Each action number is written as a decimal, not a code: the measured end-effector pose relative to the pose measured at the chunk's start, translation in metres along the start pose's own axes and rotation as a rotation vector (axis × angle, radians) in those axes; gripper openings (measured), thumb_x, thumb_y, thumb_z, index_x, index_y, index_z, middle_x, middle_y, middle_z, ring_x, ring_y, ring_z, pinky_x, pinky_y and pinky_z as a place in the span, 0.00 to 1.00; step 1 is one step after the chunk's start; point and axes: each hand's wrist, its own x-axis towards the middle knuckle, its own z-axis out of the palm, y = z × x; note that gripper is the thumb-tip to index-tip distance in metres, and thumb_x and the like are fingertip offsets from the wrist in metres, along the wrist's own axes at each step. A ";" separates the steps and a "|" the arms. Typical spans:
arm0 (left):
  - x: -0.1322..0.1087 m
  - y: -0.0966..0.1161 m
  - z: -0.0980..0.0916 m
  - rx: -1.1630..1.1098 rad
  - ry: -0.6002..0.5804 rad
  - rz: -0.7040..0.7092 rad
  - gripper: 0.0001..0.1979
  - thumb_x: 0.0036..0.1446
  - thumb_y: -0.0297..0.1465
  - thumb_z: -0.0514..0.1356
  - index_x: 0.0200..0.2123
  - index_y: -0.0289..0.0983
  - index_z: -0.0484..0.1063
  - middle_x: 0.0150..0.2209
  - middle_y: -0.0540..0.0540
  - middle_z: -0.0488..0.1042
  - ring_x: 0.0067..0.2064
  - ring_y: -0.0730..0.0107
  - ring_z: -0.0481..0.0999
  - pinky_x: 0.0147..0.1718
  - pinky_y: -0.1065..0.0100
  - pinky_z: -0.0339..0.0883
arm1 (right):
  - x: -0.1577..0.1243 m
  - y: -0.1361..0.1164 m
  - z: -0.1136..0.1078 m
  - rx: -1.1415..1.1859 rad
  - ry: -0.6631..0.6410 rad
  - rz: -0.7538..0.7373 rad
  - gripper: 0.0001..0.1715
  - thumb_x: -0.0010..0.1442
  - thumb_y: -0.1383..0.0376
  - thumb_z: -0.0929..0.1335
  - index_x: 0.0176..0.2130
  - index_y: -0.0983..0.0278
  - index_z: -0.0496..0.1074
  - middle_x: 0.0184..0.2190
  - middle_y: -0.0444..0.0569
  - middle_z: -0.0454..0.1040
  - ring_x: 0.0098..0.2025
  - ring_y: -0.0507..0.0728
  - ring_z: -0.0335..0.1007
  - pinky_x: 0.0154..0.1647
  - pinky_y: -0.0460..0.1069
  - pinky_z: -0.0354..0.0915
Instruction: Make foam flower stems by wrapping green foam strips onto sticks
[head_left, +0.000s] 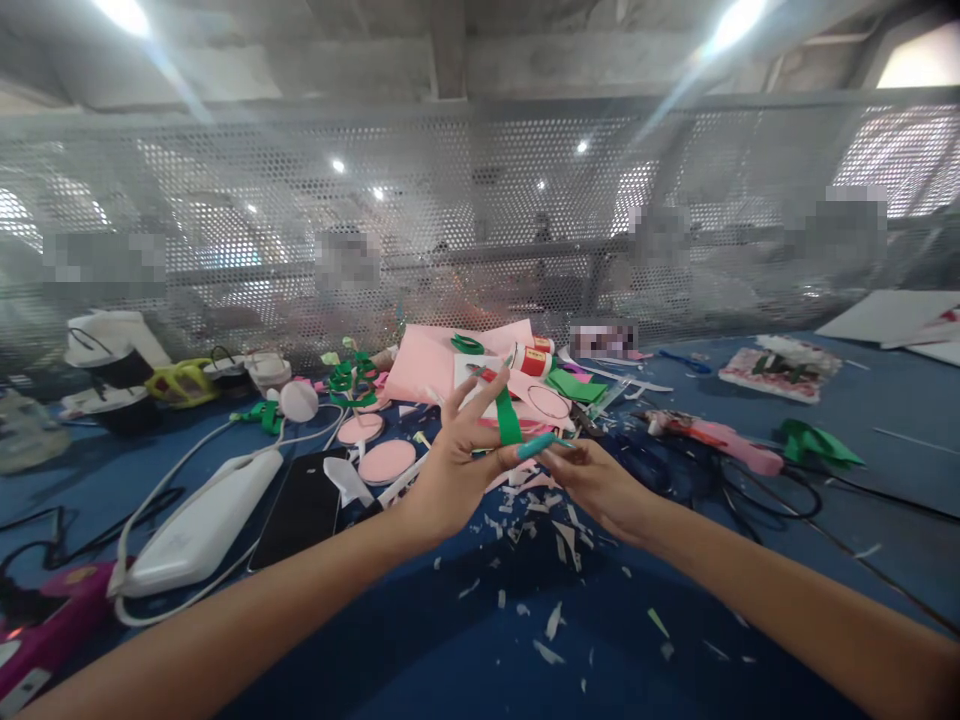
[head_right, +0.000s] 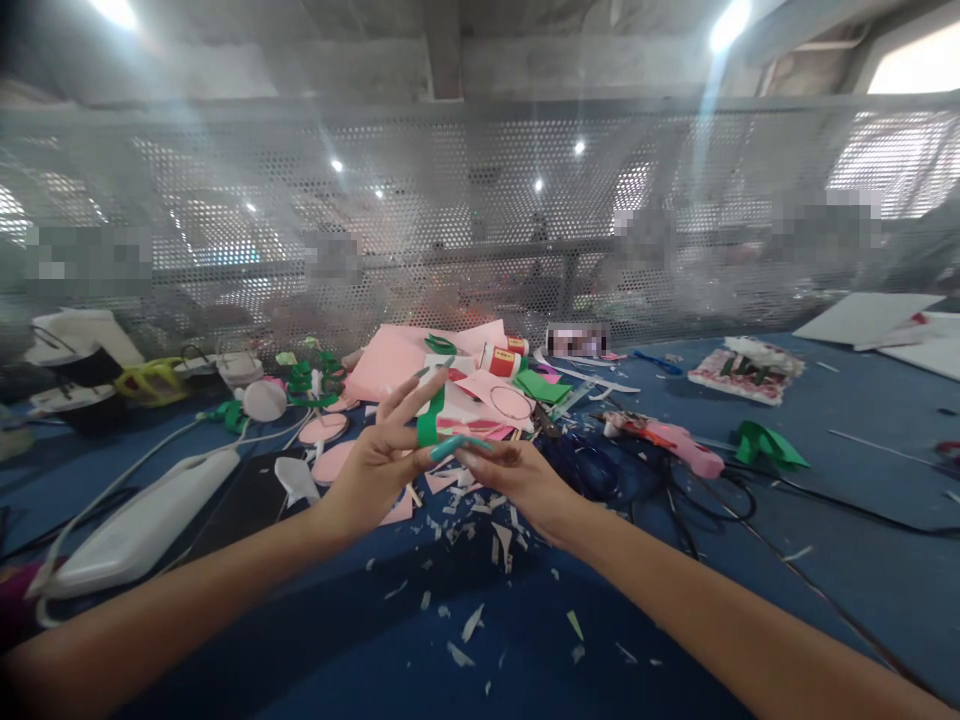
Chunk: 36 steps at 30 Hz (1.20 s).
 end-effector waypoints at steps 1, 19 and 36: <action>-0.001 0.000 0.000 0.075 0.006 0.049 0.08 0.55 0.34 0.58 0.35 0.45 0.78 0.64 0.55 0.50 0.66 0.57 0.38 0.61 0.46 0.37 | -0.001 -0.001 0.000 0.057 -0.006 -0.017 0.21 0.43 0.48 0.73 0.33 0.58 0.77 0.36 0.48 0.76 0.48 0.62 0.66 0.55 0.60 0.54; -0.019 -0.024 0.007 0.597 -0.044 0.538 0.19 0.52 0.19 0.56 0.39 0.49 0.75 0.66 0.56 0.31 0.65 0.43 0.33 0.57 0.42 0.45 | -0.001 -0.012 0.001 0.653 0.113 0.365 0.24 0.50 0.46 0.68 0.21 0.64 0.74 0.21 0.45 0.73 0.23 0.51 0.67 0.24 0.45 0.63; -0.028 -0.049 0.025 0.679 0.009 0.396 0.14 0.55 0.24 0.56 0.43 0.43 0.72 0.66 0.48 0.37 0.65 0.46 0.38 0.55 0.44 0.50 | 0.001 -0.004 0.003 0.245 0.052 0.082 0.16 0.43 0.57 0.75 0.18 0.65 0.72 0.20 0.44 0.70 0.30 0.52 0.66 0.40 0.48 0.60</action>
